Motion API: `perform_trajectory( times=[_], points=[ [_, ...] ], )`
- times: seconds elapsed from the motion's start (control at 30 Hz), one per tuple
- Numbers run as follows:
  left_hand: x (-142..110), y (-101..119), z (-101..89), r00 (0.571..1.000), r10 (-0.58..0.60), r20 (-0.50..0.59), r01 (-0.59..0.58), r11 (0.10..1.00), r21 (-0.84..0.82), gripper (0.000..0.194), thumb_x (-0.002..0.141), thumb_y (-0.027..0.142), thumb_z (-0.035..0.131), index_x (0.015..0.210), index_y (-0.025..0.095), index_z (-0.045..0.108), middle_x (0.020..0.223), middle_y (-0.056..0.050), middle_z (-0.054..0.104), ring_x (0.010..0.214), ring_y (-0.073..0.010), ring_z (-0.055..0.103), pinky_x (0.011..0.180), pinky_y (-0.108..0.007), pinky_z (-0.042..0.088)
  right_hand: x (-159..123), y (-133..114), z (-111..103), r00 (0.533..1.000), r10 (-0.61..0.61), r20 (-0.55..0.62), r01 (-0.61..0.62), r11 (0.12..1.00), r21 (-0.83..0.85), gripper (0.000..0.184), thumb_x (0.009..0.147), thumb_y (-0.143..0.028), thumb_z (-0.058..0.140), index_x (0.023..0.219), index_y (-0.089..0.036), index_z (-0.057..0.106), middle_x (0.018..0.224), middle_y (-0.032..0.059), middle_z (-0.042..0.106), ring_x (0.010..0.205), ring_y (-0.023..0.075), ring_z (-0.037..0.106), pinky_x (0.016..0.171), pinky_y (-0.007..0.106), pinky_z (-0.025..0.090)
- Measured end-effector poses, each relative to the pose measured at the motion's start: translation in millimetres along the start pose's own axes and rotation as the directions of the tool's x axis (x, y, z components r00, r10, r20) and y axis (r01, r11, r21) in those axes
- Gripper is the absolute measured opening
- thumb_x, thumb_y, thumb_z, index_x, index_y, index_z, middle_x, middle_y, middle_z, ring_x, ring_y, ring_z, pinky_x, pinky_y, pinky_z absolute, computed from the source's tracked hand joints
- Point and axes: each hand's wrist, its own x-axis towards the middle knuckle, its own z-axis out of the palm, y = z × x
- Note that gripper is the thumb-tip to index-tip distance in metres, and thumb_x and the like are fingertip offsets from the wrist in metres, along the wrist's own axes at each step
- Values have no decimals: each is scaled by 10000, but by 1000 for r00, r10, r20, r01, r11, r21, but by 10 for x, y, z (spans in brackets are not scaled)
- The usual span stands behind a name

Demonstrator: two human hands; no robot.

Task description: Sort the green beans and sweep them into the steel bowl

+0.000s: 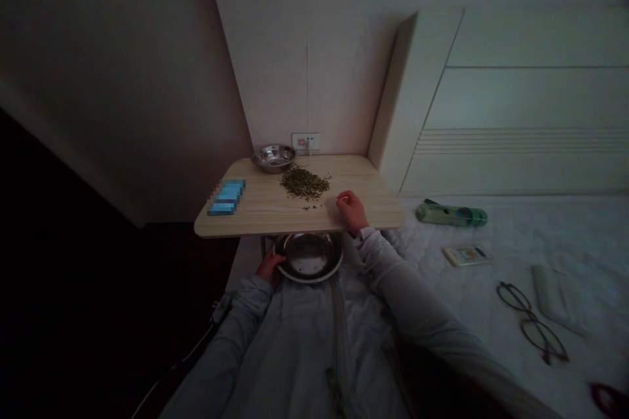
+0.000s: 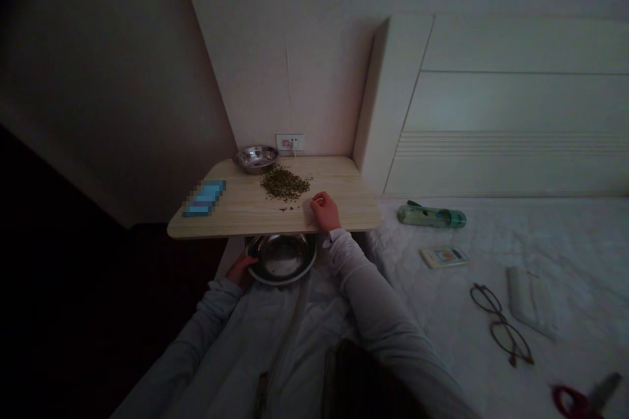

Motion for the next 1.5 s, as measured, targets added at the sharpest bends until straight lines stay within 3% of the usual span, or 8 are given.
perform_trajectory(
  times=[0.23, 0.57, 0.83, 0.97, 1.07, 1.23, 1.4, 1.5],
  points=[
    [8, -15, -6, 1000, 17, 2, -17, 1000, -5, 625, 482, 121, 625, 1101, 192, 566, 781, -29, 676, 852, -260, 613, 744, -351, 470, 37, 76, 15, 999, -13, 44, 14, 1000, -18, 317, 645, -272, 438, 937, -186, 522, 504, -64, 438, 509, 120, 431, 548, 248, 343],
    [1, -4, 12, 1000, 11, -16, -11, 1000, 5, 557, 461, 119, 622, 1013, 183, 602, 762, -36, 677, 861, -275, 609, 743, -365, 469, 21, 45, 18, 999, -36, -36, 30, 988, -153, 304, 674, -278, 436, 938, -182, 553, 577, -26, 509, 587, 138, 483, 617, 268, 365],
    [-3, -11, 10, 1000, 23, 0, -23, 1000, -7, 610, 484, 117, 609, 1088, 195, 580, 801, -32, 680, 884, -273, 606, 759, -369, 469, 29, 68, 40, 996, -74, -48, 62, 974, -219, 262, 663, -265, 458, 895, -206, 566, 579, -19, 519, 576, 134, 475, 578, 261, 337],
    [5, -14, 2, 1000, 18, 6, -17, 1000, -14, 638, 484, 102, 604, 1114, 187, 560, 774, -26, 681, 866, -266, 612, 757, -361, 469, 31, 63, 38, 999, -33, -3, 32, 984, -176, 286, 657, -253, 451, 920, -203, 555, 601, -25, 532, 595, 130, 484, 603, 260, 354],
    [10, -16, -2, 1000, 18, 2, -18, 1000, -15, 645, 487, 100, 604, 1124, 189, 551, 784, -26, 682, 867, -262, 612, 755, -354, 470, 60, 71, 16, 1000, -10, 16, 10, 999, -46, 343, 651, -255, 434, 974, -190, 527, 608, -31, 541, 578, 123, 481, 601, 255, 371],
    [6, -22, -4, 1000, 4, -3, -4, 1000, -31, 621, 490, 103, 610, 1103, 190, 560, 798, -34, 685, 869, -266, 614, 745, -346, 472, 174, 121, -212, 995, 98, -16, -96, 990, 104, 453, 616, -259, 437, 1057, -162, 471, 658, -21, 574, 517, 112, 450, 528, 243, 367],
    [4, -19, -6, 1000, 1, -31, -2, 1000, -9, 609, 485, 112, 617, 1087, 187, 566, 748, -13, 674, 800, -244, 624, 714, -337, 472, 159, 161, -624, 992, 73, -100, -87, 986, -141, 323, 629, -247, 434, 901, -146, 575, 625, 7, 587, 567, 129, 493, 593, 262, 377],
    [-14, 6, 27, 999, -21, -43, 21, 1000, -9, 635, 468, 107, 610, 1099, 166, 561, 714, -9, 664, 788, -235, 622, 710, -332, 470, 70, 163, -727, 992, 94, -87, -116, 950, -291, 308, 653, -236, 430, 893, -148, 601, 610, 8, 584, 589, 134, 516, 602, 257, 377]
  ],
)
